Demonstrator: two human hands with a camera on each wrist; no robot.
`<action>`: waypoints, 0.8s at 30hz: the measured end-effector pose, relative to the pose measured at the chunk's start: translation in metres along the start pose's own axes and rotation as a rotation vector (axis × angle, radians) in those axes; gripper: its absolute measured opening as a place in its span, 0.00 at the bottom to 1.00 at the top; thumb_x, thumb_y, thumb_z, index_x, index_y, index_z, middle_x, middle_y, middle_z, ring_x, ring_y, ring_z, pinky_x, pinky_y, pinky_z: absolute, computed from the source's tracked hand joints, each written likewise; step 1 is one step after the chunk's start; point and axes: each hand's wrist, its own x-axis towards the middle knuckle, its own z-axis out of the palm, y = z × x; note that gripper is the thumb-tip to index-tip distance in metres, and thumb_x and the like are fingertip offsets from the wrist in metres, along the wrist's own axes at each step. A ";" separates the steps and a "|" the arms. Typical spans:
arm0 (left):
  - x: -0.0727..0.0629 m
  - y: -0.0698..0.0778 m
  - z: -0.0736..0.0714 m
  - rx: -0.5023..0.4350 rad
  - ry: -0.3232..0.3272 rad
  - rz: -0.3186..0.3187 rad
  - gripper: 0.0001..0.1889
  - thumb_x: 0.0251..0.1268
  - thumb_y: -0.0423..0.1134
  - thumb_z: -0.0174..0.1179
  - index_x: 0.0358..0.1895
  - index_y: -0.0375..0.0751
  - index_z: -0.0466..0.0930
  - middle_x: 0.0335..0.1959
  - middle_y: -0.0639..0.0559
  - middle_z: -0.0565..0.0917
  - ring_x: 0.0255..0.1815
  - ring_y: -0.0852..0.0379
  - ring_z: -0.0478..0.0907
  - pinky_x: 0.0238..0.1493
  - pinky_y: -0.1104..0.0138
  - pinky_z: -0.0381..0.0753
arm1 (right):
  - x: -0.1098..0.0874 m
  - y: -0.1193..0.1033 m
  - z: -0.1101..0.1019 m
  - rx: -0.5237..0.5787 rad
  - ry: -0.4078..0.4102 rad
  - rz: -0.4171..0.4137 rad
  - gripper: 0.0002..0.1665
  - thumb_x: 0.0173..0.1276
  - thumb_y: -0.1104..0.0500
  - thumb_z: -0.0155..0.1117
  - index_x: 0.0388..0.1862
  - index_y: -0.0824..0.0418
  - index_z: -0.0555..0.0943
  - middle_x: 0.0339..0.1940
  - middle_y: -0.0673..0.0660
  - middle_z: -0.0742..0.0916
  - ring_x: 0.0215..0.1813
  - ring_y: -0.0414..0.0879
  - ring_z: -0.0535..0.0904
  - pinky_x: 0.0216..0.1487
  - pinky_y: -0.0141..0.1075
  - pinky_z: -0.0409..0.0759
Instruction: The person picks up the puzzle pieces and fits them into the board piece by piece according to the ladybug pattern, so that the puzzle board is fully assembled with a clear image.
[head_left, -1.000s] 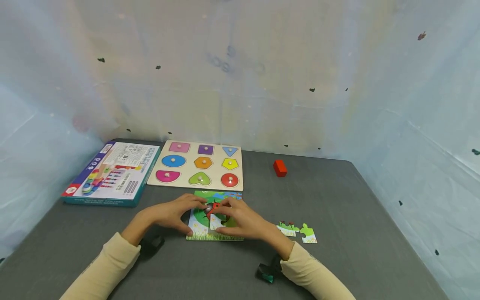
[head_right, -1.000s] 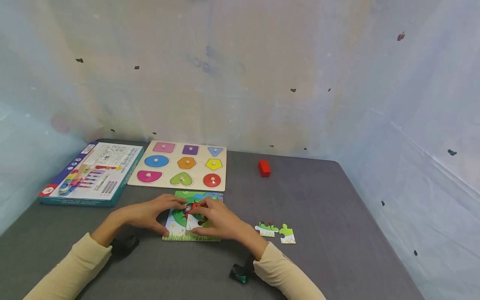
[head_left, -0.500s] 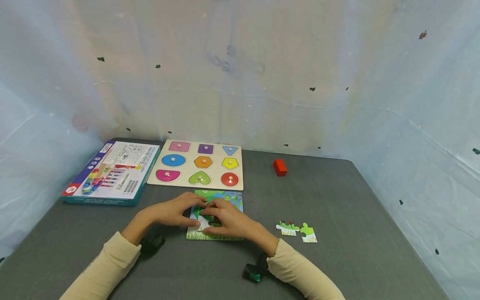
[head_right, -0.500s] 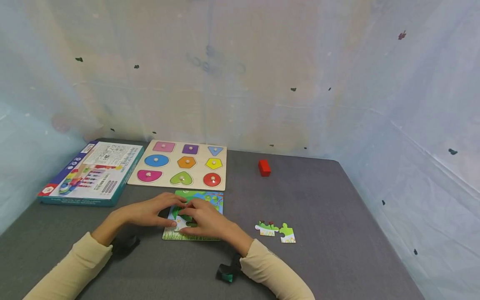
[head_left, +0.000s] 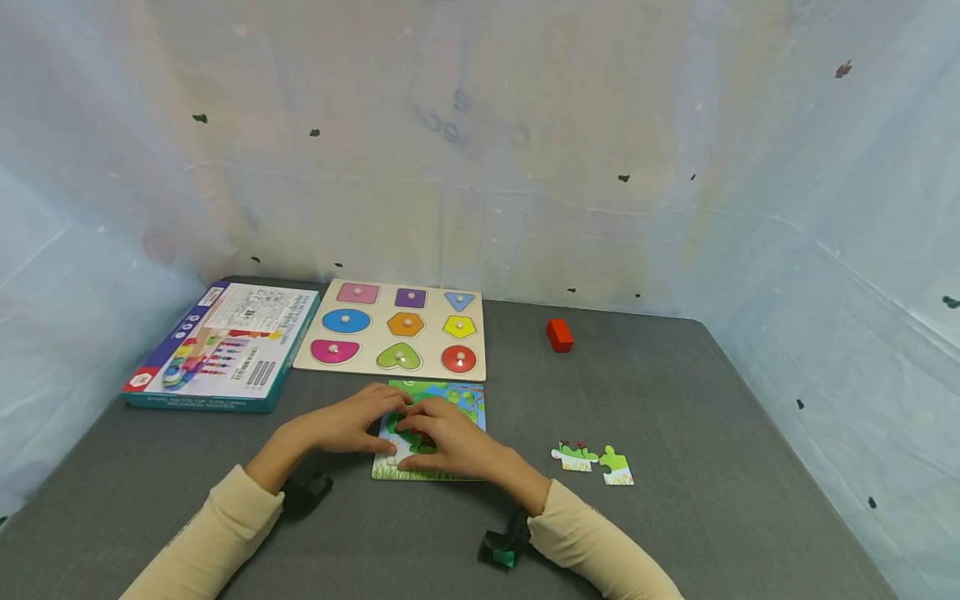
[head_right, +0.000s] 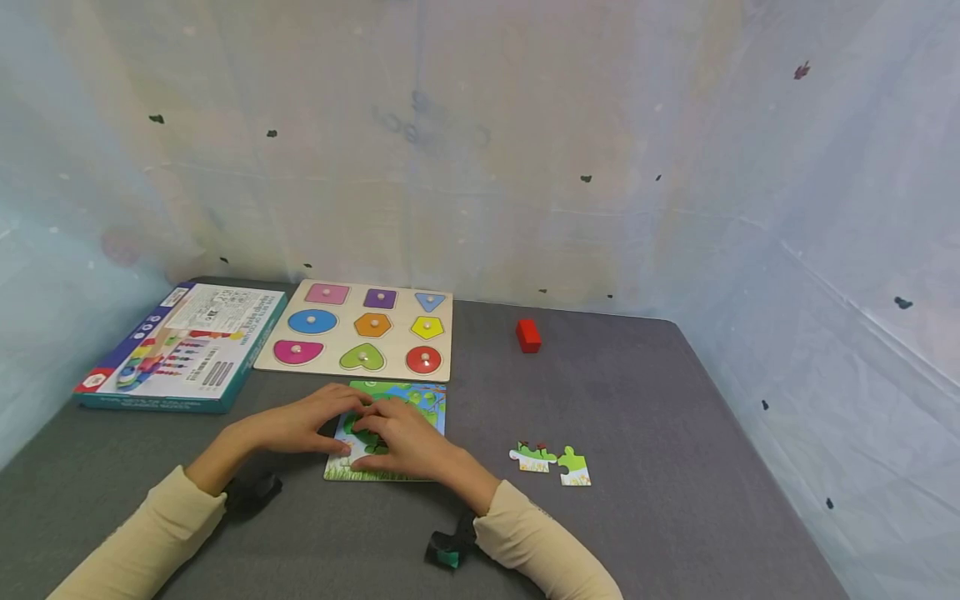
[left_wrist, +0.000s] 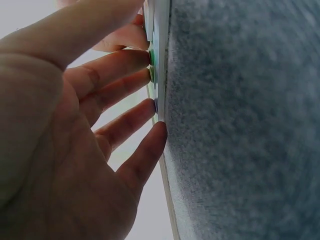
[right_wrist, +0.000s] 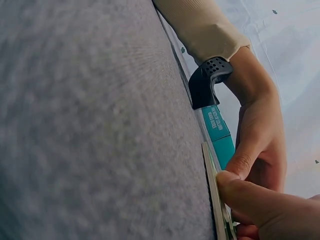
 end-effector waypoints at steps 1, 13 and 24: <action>0.000 0.000 0.000 -0.001 -0.001 -0.001 0.22 0.58 0.48 0.64 0.54 0.45 0.72 0.60 0.48 0.70 0.62 0.47 0.60 0.62 0.47 0.61 | 0.000 0.000 0.001 0.002 0.001 0.000 0.28 0.55 0.45 0.71 0.49 0.61 0.81 0.50 0.55 0.80 0.48 0.42 0.73 0.49 0.30 0.70; -0.001 0.002 0.000 -0.006 -0.001 0.003 0.23 0.54 0.49 0.67 0.51 0.47 0.72 0.61 0.48 0.69 0.63 0.46 0.59 0.61 0.47 0.62 | 0.002 -0.007 0.004 0.010 0.027 0.025 0.26 0.54 0.46 0.72 0.47 0.60 0.82 0.48 0.54 0.80 0.44 0.41 0.71 0.49 0.30 0.69; -0.001 -0.001 0.001 -0.017 -0.009 -0.004 0.25 0.54 0.51 0.66 0.53 0.46 0.72 0.62 0.46 0.68 0.64 0.45 0.58 0.62 0.46 0.61 | -0.003 0.000 -0.005 0.045 -0.056 0.008 0.25 0.61 0.47 0.66 0.53 0.59 0.79 0.54 0.52 0.80 0.56 0.42 0.71 0.60 0.32 0.66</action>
